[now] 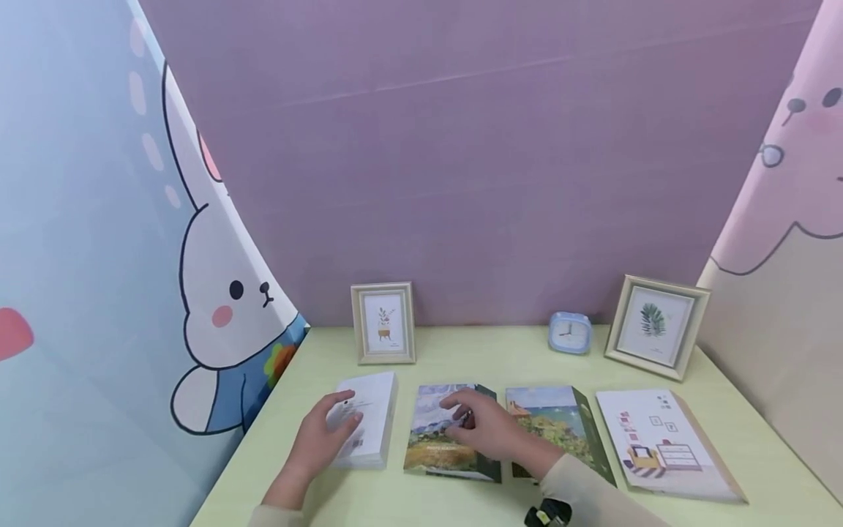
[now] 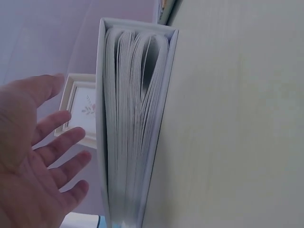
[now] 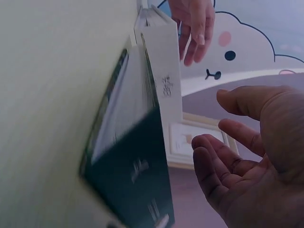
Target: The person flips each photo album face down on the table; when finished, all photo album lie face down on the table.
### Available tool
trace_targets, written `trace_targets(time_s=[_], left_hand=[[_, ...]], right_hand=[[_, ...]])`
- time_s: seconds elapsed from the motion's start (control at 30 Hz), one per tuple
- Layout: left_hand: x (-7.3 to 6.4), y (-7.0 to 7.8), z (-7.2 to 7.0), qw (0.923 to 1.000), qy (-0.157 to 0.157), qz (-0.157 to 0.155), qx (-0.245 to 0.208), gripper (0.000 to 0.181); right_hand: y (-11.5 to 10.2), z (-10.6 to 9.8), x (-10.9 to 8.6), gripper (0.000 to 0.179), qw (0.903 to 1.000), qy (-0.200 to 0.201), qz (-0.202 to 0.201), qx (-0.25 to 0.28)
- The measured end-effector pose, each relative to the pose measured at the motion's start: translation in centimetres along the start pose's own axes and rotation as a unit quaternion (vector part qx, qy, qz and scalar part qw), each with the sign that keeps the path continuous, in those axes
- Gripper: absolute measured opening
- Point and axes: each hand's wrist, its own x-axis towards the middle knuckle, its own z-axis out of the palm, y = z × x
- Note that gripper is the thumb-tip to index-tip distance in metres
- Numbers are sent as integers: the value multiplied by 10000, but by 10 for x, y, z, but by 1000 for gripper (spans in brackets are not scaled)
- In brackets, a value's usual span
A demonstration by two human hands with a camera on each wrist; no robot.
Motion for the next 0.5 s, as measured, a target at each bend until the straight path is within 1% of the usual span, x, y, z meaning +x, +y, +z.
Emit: trace_targets(time_s=[0.07, 0.13, 0.27, 0.33, 0.43, 0.5], left_hand=[[1, 2, 1, 10000, 33, 49, 2, 49], [3, 4, 3, 9998, 79, 170, 31, 50], [8, 8, 5, 9987, 163, 437, 215, 55], [11, 9, 5, 9980, 158, 513, 338, 57], [15, 11, 4, 9967, 125, 628, 499, 62], [18, 12, 2, 9951, 139, 749, 633, 65]], right_hand=[[1, -9, -7, 37, 9997, 126, -31, -185], [2, -18, -15, 37, 9986, 302, -93, -414], [6, -39, -32, 37, 9952, 687, -110, -693], [10, -50, -41, 36, 9926, 891, -106, -814], [18, -68, -54, 35, 9871, 1205, -136, -1042], [24, -80, -63, 36, 9810, 1444, -231, -1276]])
